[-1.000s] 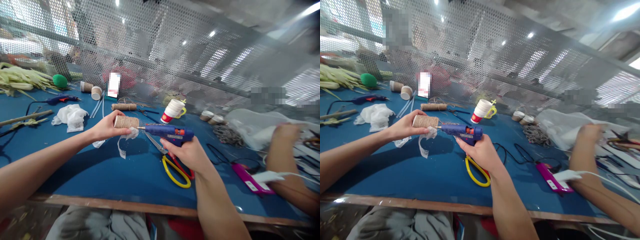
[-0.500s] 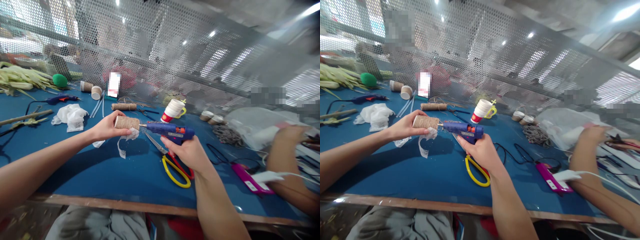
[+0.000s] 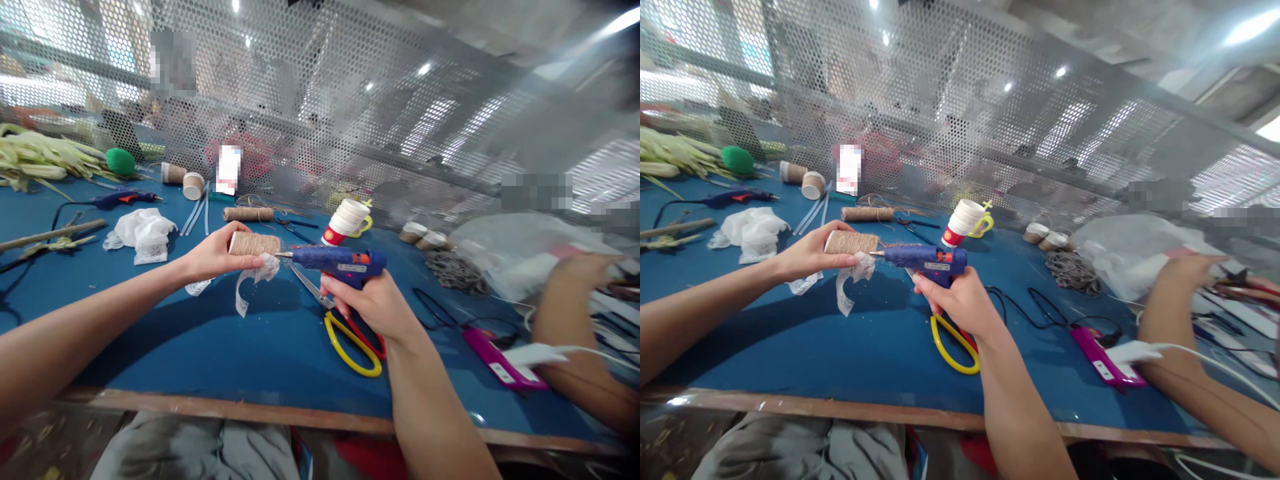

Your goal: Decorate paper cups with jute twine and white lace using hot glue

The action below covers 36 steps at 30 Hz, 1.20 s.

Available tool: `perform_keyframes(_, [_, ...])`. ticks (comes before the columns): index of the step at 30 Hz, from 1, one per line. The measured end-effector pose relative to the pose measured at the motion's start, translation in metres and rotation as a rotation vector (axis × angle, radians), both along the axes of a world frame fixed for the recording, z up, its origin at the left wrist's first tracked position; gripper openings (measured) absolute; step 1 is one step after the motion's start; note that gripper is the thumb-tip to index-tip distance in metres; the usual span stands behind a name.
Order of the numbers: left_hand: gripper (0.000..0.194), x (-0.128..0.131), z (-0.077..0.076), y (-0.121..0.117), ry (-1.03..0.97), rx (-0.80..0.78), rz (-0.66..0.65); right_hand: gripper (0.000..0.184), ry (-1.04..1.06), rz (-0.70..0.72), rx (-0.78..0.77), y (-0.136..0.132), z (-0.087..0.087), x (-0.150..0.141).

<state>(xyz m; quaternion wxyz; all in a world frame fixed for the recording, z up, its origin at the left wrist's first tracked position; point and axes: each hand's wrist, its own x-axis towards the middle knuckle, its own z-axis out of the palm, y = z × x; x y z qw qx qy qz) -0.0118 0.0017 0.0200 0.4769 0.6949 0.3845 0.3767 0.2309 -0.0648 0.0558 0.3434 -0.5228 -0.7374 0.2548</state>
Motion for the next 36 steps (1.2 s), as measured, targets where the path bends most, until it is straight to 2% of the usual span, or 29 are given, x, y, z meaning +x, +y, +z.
perform_keyframes(11, [0.047,0.0003,-0.0001,-0.0013,-0.018,0.01,-0.031,0.021,0.15,-0.012,-0.053,0.0031,-0.0052,-0.0004])
perform_keyframes(29, [0.048,-0.0008,-0.0021,0.0016,-0.03,0.0,-0.01,0.022,0.121,0.023,-0.05,0.0022,-0.0041,0.0008])
perform_keyframes(36, [0.046,0.001,0.0018,-0.003,-0.041,0.054,-0.03,0.022,0.201,0.009,-0.074,0.0045,-0.0074,0.0012])
